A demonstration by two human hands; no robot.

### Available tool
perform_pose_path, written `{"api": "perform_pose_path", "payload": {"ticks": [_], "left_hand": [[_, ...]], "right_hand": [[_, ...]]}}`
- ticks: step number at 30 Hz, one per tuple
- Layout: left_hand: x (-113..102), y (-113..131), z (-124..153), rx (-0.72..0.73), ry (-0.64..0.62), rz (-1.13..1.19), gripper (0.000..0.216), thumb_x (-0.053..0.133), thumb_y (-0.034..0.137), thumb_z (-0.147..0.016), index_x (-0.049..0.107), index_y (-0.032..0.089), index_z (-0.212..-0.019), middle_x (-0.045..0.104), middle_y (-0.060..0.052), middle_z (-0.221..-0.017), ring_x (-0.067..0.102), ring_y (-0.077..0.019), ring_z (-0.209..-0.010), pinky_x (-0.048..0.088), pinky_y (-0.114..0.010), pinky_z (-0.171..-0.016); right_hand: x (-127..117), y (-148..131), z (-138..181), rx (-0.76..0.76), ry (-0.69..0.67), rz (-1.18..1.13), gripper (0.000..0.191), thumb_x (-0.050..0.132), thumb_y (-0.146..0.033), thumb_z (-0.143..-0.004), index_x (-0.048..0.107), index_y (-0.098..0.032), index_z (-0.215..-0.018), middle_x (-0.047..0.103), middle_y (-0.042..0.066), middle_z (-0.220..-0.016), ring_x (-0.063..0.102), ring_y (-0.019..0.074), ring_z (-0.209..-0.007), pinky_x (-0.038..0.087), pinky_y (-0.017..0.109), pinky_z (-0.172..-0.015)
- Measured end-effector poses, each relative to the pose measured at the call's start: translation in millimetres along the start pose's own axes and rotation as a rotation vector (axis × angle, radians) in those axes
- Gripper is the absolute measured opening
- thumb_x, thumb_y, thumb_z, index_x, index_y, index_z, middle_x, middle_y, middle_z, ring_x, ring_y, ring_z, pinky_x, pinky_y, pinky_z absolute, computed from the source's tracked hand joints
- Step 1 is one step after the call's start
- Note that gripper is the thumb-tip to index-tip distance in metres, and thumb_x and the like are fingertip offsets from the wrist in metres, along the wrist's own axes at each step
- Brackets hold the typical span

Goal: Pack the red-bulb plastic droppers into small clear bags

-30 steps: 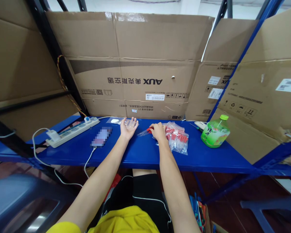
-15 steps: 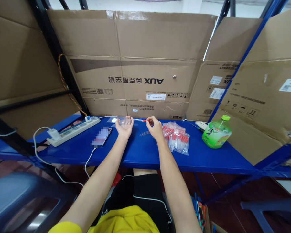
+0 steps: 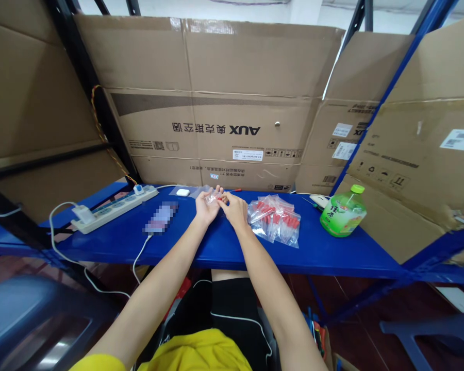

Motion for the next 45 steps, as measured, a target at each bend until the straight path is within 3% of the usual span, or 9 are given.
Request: {"api": "perform_pose_path", "payload": {"ticks": [8,13,16,20,22,26,34,45], "left_hand": [[2,-7,2,-0.013,-0.015,-0.010,0.023,0.051,0.007,-0.071,0.055,0.018,-0.091,0.072,-0.010,-0.098,0.072,-0.0240,-0.096,0.055,-0.046,-0.097],[1,0,3,0.023,0.046,0.034,0.014,0.053,0.010,-0.074,0.056,0.018,-0.086,0.071,-0.011,-0.096,0.072,-0.0246,-0.098,0.057,-0.043,-0.094],[-2,7,3,0.025,0.086,0.062,0.015,0.055,0.010,-0.076,0.058,0.018,-0.089,0.071,-0.011,-0.095,0.071,-0.0233,-0.094,0.058,-0.039,-0.088],[-3,12,3,0.043,0.095,0.145,0.016,0.055,0.013,-0.079,0.059,0.018,-0.093,0.070,-0.010,-0.093,0.071,-0.0227,-0.094,0.059,-0.039,-0.088],[-2,12,3,0.050,0.071,0.172,0.014,0.055,0.014,-0.079,0.058,0.018,-0.092,0.070,-0.010,-0.095,0.071,-0.0233,-0.096,0.059,-0.040,-0.090],[-1,15,5,0.077,0.047,0.172,0.012,0.055,0.014,-0.079,0.056,0.019,-0.090,0.071,-0.010,-0.098,0.071,-0.0238,-0.100,0.059,-0.043,-0.093],[-8,20,3,0.107,0.068,0.182,0.013,0.054,0.013,-0.077,0.056,0.020,-0.088,0.071,-0.009,-0.097,0.072,-0.0222,-0.097,0.058,-0.041,-0.093],[-7,23,5,0.127,0.085,0.201,0.009,0.054,0.016,-0.080,0.056,0.020,-0.088,0.070,-0.010,-0.100,0.071,-0.0209,-0.098,0.058,-0.039,-0.092]], "right_hand": [[5,-3,1,0.078,-0.068,0.184,0.027,0.056,-0.042,-0.101,0.078,-0.032,-0.113,0.080,0.005,-0.104,0.073,0.0239,-0.091,0.048,0.029,-0.078],[8,3,0,-0.035,-0.207,0.084,0.030,0.054,-0.044,-0.100,0.078,-0.034,-0.116,0.080,0.002,-0.087,0.073,0.0223,-0.082,0.049,0.028,-0.077],[1,13,-11,-0.024,-0.155,0.062,0.036,0.047,-0.045,-0.102,0.076,-0.031,-0.118,0.078,0.002,-0.082,0.072,0.0212,-0.078,0.049,0.028,-0.077],[-6,36,-42,0.078,-0.067,0.234,0.035,0.042,-0.033,-0.104,0.070,-0.029,-0.124,0.077,0.006,-0.112,0.071,0.0247,-0.100,0.049,0.032,-0.085],[1,50,-61,0.100,-0.188,0.357,0.040,0.043,-0.020,-0.100,0.064,-0.026,-0.134,0.073,0.010,-0.124,0.067,0.0261,-0.112,0.049,0.034,-0.091],[27,74,-87,0.103,-0.511,0.575,0.052,0.050,-0.011,-0.095,0.054,-0.023,-0.145,0.063,0.017,-0.139,0.055,0.0316,-0.129,0.050,0.042,-0.097],[55,86,-97,0.061,-0.634,0.665,0.042,0.062,-0.009,-0.090,0.065,-0.018,-0.131,0.057,0.021,-0.141,0.052,0.0321,-0.132,0.049,0.044,-0.100],[41,79,-95,-0.146,-0.714,0.642,0.028,0.052,-0.008,-0.096,0.073,-0.023,-0.106,0.067,0.012,-0.126,0.052,0.0250,-0.124,0.044,0.034,-0.097]]}}
Point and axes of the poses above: each hand's wrist, its own z-axis away from the middle knuckle, its own x-axis out of the palm, y = z × x, the point moved 4 cm from there along -z, towards the middle knuckle
